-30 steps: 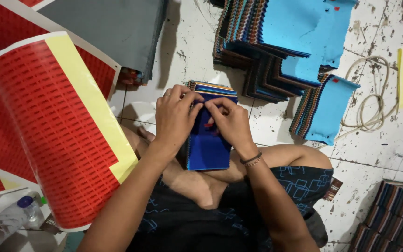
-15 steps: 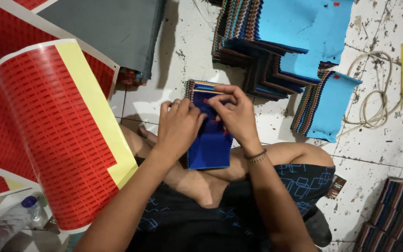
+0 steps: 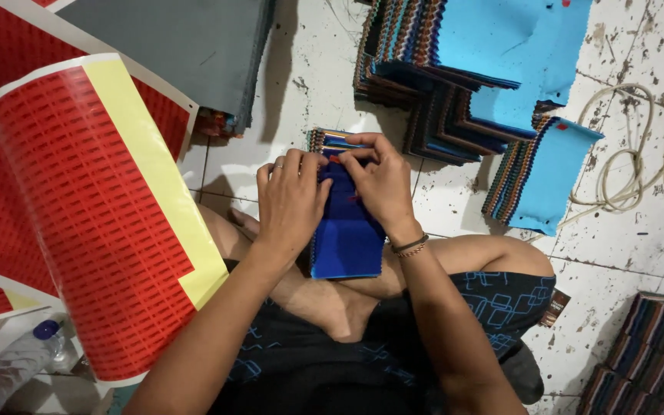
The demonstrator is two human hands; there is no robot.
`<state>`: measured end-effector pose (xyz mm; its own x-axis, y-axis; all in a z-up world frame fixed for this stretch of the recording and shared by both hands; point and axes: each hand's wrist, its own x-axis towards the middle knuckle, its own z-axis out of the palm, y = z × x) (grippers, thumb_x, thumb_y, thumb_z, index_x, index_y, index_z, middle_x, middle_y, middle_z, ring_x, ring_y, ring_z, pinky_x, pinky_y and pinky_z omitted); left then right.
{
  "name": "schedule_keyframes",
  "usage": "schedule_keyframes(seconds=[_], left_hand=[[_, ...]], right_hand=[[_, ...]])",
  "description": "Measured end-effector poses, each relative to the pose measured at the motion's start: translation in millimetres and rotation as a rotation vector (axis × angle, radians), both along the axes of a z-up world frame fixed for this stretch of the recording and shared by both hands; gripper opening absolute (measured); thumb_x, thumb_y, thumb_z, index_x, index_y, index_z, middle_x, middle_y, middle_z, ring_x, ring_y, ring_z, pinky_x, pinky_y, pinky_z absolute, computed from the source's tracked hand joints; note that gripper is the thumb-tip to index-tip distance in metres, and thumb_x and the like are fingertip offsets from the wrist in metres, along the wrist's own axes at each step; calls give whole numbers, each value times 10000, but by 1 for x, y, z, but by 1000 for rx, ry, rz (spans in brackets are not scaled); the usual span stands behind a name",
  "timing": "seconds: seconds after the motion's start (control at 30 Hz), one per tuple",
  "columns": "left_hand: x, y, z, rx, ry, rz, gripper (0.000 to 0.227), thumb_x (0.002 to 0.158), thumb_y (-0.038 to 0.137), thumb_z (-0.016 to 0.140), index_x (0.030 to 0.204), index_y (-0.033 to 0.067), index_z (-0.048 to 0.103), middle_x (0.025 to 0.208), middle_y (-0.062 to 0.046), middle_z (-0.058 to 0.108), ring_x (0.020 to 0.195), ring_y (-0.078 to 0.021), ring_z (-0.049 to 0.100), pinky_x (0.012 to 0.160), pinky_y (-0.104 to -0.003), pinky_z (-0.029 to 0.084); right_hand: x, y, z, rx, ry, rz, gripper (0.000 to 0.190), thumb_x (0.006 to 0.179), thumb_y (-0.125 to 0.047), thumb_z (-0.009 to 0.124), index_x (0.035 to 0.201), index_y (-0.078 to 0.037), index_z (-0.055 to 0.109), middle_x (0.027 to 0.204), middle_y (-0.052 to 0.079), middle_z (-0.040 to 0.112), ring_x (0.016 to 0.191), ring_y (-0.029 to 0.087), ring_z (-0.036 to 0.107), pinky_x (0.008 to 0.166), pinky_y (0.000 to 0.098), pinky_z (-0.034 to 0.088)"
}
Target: The person sits on the floor and repeatedly peels small red stickers from a large red sheet. They then apply the stickers to the spine of small notebooks, pressing them down. The person works on several notebooks with different colored covers, including blue, purple, and white.
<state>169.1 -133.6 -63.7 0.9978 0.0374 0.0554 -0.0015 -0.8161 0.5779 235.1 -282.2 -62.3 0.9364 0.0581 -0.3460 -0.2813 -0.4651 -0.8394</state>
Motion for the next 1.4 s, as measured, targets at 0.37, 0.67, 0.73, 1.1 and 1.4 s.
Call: schedule_keyframes(seconds=[0.37,0.67,0.73,1.1,1.4], left_hand=[[-3,-2,-10,68,-16,-15,324,902,201,748,1202,127,650,1056,-57,549,969,-290,614,936,-501,427],[2,-1,-8,-71,-55,111,271,960,249,702,1216,182,644,1051,-18,533,997,-273,609,953,-505,415],[3,0,-12,-124,-47,129,400,948,245,723,1323,188,598,1100,-28,523,1028,-293,605,956,-529,416],[-4,-3,-17,181,-307,-60,62,911,179,734,897,201,678,904,5,561,998,-206,604,1002,-464,383],[-11,-6,-14,140,-202,-152,59,865,120,730,849,113,674,899,-49,537,985,-246,574,1044,-510,319]], right_hand=[[-11,9,-11,-460,-340,193,306,873,-215,786,1126,-285,628,882,-88,796,752,283,748,695,448,594],[-25,2,-6,-332,-359,135,348,872,-167,801,1143,-284,616,896,-101,796,595,182,703,586,311,566],[-31,-1,-2,-237,-315,83,339,882,-142,798,1147,-275,633,902,-91,798,533,111,671,541,239,539],[-37,-13,24,-35,-359,-72,305,943,-87,766,1206,-113,614,1055,91,792,563,129,701,422,235,533],[-6,-9,28,291,86,-7,473,868,89,722,1303,-55,605,1138,175,702,913,191,701,536,310,675]])
